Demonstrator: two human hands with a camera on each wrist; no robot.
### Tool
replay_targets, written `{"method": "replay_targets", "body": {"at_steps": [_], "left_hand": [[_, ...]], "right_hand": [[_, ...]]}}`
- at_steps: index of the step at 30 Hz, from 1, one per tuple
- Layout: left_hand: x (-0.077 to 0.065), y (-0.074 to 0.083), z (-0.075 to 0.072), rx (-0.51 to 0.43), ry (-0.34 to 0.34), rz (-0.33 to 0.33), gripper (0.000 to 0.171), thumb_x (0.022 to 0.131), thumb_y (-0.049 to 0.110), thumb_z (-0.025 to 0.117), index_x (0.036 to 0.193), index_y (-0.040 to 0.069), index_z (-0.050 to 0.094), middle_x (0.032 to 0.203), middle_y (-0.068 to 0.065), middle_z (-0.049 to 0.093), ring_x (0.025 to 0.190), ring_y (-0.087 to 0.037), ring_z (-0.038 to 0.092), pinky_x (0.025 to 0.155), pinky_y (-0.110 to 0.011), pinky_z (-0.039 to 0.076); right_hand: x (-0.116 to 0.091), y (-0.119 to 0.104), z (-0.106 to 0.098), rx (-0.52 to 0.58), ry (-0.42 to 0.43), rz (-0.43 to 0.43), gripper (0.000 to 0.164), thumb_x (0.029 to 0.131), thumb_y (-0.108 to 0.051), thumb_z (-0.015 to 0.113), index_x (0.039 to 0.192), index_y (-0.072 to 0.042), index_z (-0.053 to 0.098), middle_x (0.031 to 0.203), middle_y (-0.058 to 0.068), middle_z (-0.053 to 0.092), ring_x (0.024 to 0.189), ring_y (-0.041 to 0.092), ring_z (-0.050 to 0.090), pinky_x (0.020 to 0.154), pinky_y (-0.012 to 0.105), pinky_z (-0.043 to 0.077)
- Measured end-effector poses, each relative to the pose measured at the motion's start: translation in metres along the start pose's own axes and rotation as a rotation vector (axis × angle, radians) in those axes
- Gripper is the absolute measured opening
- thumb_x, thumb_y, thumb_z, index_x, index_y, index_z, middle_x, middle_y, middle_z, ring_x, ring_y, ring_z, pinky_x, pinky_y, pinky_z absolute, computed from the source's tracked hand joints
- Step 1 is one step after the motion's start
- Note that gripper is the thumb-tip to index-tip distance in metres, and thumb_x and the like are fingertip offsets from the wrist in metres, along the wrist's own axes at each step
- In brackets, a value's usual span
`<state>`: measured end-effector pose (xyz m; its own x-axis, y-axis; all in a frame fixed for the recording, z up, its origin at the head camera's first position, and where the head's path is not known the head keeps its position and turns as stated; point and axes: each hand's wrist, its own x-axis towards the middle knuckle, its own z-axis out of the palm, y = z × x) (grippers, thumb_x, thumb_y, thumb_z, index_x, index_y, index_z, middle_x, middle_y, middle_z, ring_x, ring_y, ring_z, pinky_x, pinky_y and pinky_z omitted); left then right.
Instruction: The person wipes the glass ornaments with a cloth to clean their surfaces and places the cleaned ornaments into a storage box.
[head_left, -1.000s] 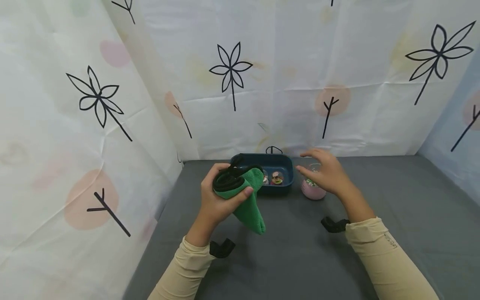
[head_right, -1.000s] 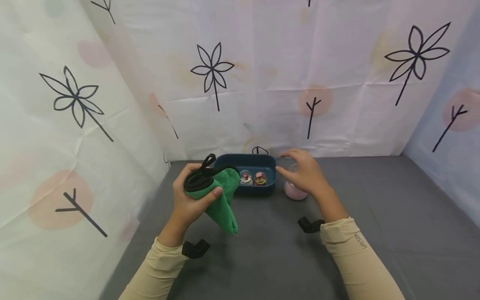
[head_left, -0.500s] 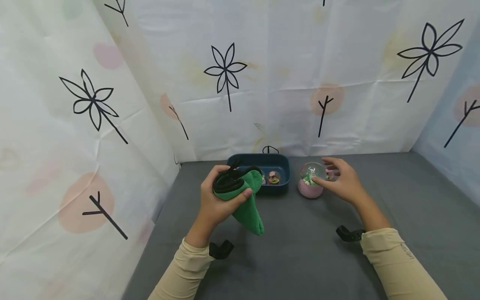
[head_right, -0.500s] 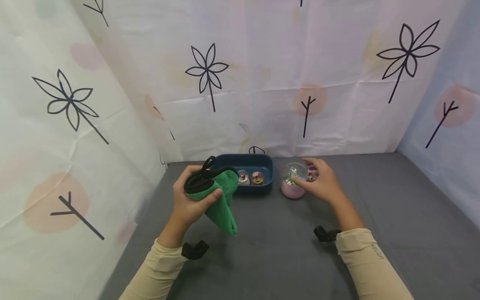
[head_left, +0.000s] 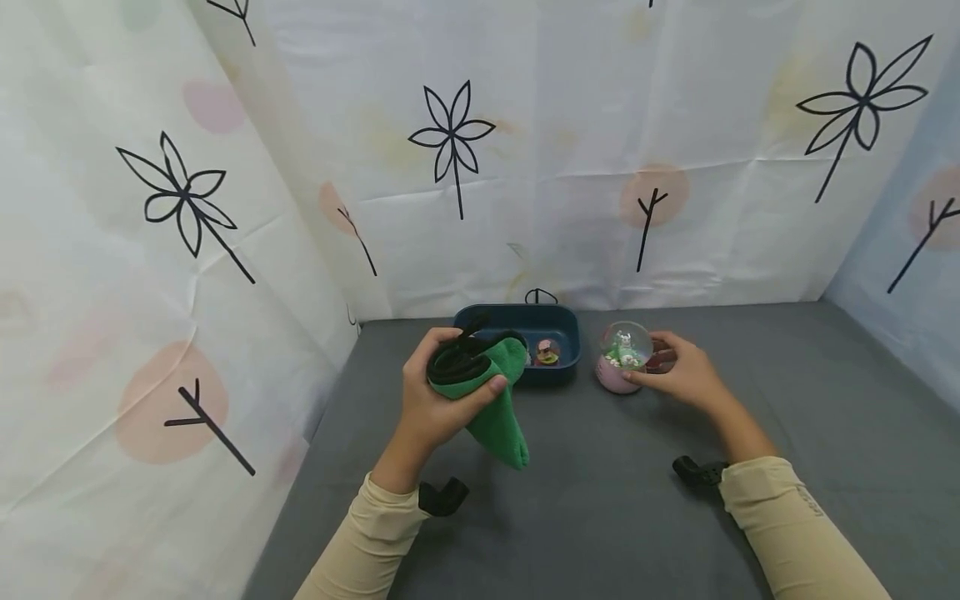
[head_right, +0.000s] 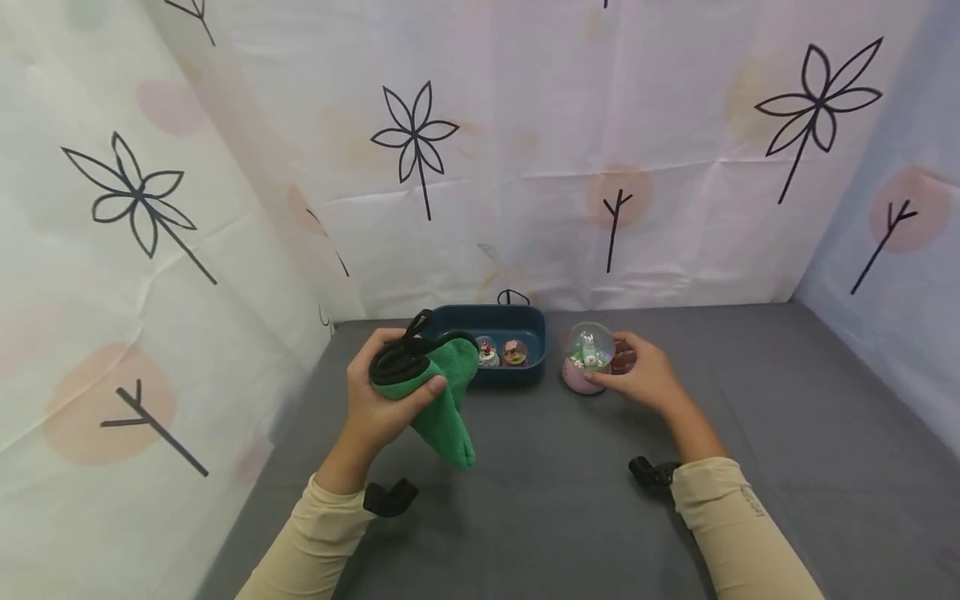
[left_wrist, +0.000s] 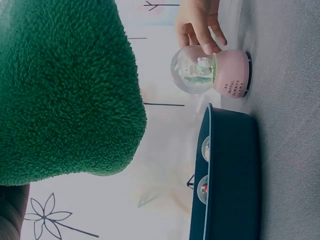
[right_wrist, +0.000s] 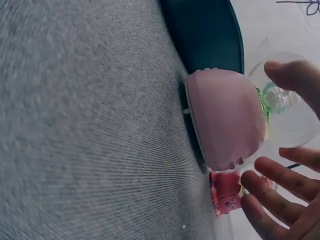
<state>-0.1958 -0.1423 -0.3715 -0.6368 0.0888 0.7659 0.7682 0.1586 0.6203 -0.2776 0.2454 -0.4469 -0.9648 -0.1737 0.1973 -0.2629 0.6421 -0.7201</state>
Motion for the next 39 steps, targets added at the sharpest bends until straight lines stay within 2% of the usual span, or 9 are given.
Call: {"method": "replay_targets", "body": {"at_steps": [5, 12, 15, 21, 29, 35, 39], "left_hand": [[0.002, 0.001, 0.002, 0.0, -0.007, 0.002, 0.064, 0.087, 0.05, 0.087, 0.127, 0.006, 0.063, 0.114, -0.014, 0.074, 0.098, -0.02, 0.074, 0.085, -0.033, 0.063], [0.003, 0.002, 0.003, 0.002, -0.009, 0.01, 0.068, 0.087, 0.053, 0.086, 0.126, 0.004, 0.062, 0.114, -0.015, 0.073, 0.098, -0.019, 0.073, 0.085, -0.033, 0.063], [0.004, 0.002, 0.004, 0.004, -0.013, 0.013, 0.07, 0.087, 0.055, 0.085, 0.126, 0.002, 0.062, 0.114, -0.015, 0.073, 0.099, -0.019, 0.073, 0.086, -0.033, 0.063], [0.004, 0.002, 0.004, 0.012, -0.015, 0.024, 0.067, 0.087, 0.055, 0.085, 0.125, 0.003, 0.063, 0.113, -0.015, 0.074, 0.1, -0.018, 0.073, 0.086, -0.033, 0.063], [0.003, 0.001, 0.004, 0.016, -0.021, 0.019, 0.068, 0.087, 0.055, 0.084, 0.125, 0.003, 0.063, 0.113, -0.015, 0.074, 0.099, -0.018, 0.073, 0.085, -0.034, 0.063], [0.002, -0.001, 0.003, 0.009, -0.018, 0.019, 0.067, 0.087, 0.054, 0.085, 0.124, 0.003, 0.063, 0.114, -0.015, 0.074, 0.099, -0.019, 0.073, 0.085, -0.034, 0.063], [0.0, -0.002, 0.003, 0.011, -0.016, 0.017, 0.069, 0.087, 0.054, 0.085, 0.124, 0.0, 0.062, 0.113, -0.014, 0.074, 0.099, -0.018, 0.073, 0.085, -0.033, 0.063]], "right_hand": [[0.001, -0.001, 0.002, -0.043, -0.003, 0.023, 0.083, 0.089, -0.036, 0.087, 0.151, 0.005, 0.049, 0.13, 0.031, 0.066, 0.118, 0.047, 0.067, 0.088, 0.057, 0.06], [0.001, -0.007, 0.013, -0.118, 0.049, 0.08, 0.07, 0.084, -0.042, 0.09, 0.126, 0.009, 0.067, 0.117, 0.03, 0.073, 0.108, 0.045, 0.07, 0.089, 0.059, 0.058], [0.0, -0.008, 0.018, -0.137, 0.06, 0.095, 0.07, 0.082, -0.043, 0.091, 0.123, 0.008, 0.067, 0.112, 0.028, 0.074, 0.103, 0.042, 0.071, 0.085, 0.056, 0.059], [-0.001, -0.007, 0.023, -0.133, 0.038, 0.098, 0.069, 0.081, -0.042, 0.092, 0.122, 0.008, 0.067, 0.108, 0.027, 0.074, 0.098, 0.04, 0.07, 0.079, 0.052, 0.06], [0.001, -0.003, 0.02, -0.119, 0.001, 0.101, 0.066, 0.083, -0.036, 0.092, 0.122, 0.009, 0.066, 0.112, 0.03, 0.073, 0.102, 0.043, 0.071, 0.081, 0.052, 0.061], [0.003, -0.008, 0.016, -0.139, -0.056, 0.103, 0.072, 0.079, -0.036, 0.094, 0.125, 0.009, 0.062, 0.111, 0.029, 0.072, 0.1, 0.041, 0.069, 0.083, 0.055, 0.059], [0.002, -0.012, 0.017, -0.136, -0.095, 0.091, 0.079, 0.08, -0.038, 0.093, 0.132, 0.009, 0.058, 0.12, 0.032, 0.069, 0.109, 0.045, 0.068, 0.09, 0.059, 0.057]]}}
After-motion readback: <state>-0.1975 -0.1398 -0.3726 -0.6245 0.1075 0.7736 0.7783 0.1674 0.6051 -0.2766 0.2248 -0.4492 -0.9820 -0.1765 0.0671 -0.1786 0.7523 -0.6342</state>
